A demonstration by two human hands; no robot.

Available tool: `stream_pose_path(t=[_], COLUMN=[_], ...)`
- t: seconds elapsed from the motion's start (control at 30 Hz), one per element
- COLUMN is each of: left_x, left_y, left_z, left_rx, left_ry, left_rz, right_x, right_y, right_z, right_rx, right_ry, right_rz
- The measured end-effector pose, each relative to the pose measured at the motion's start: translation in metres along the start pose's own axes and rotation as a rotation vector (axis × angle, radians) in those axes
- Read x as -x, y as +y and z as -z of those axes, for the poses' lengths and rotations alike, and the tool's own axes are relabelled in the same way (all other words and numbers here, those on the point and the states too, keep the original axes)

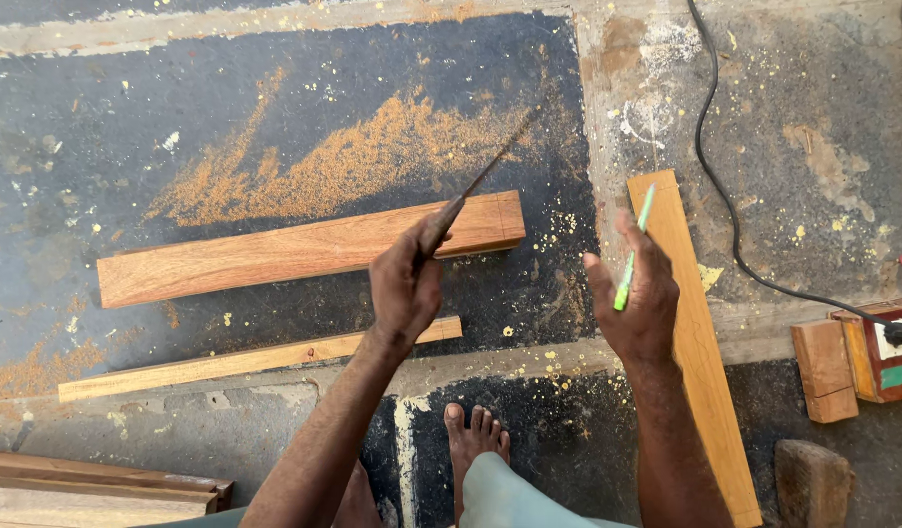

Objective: The person marks wooden boards with a pencil on the workshop floor. They pick up individual boards, align them against a stacked reference board, position an L-shaped try square across the wood, and draw pencil lines across each board, repeating the process for multiple boards and setting marked boards aside.

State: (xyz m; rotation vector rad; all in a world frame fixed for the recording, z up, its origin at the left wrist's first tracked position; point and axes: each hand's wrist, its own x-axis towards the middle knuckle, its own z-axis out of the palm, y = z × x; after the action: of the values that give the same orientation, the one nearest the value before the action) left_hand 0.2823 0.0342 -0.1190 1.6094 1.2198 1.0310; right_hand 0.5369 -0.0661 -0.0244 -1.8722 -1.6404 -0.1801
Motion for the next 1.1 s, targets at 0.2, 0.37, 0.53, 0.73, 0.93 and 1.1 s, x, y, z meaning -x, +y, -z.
stream_pose_path(t=[0.2, 0.37, 0.53, 0.73, 0.93, 1.1], left_x=[-0.022, -0.043, -0.033, -0.067, -0.055, 0.021], left_y=[0.041, -0.007, -0.072, -0.097, -0.111, -0.118], left_z=[0.044, 0.076, 0.095, 0.138, 0.131, 0.1], left_rx=[0.687, -0.583, -1.217, -0.97, -1.103, -0.999], left_ry=[-0.703, -0.378, -0.522, -0.917, -0.509, -0.787], left_rz=[0.022, -0.223, -0.258, 0.062, -0.407, -0.286], right_x=[0.003, 0.084, 0.122, 0.12, 0.112, 0.116], right_y=[0.014, 0.038, 0.055, 0.037, 0.022, 0.016], right_z=[-0.013, -0.007, 0.007, 0.025, 0.004, -0.012], right_rx=[0.098, -0.02, -0.098, -0.305, -0.48, -0.515], right_ry=[-0.055, -0.085, 0.045, 0.077, 0.056, -0.009], right_rz=[0.219, -0.417, -0.86, -1.186, -1.084, -1.188])
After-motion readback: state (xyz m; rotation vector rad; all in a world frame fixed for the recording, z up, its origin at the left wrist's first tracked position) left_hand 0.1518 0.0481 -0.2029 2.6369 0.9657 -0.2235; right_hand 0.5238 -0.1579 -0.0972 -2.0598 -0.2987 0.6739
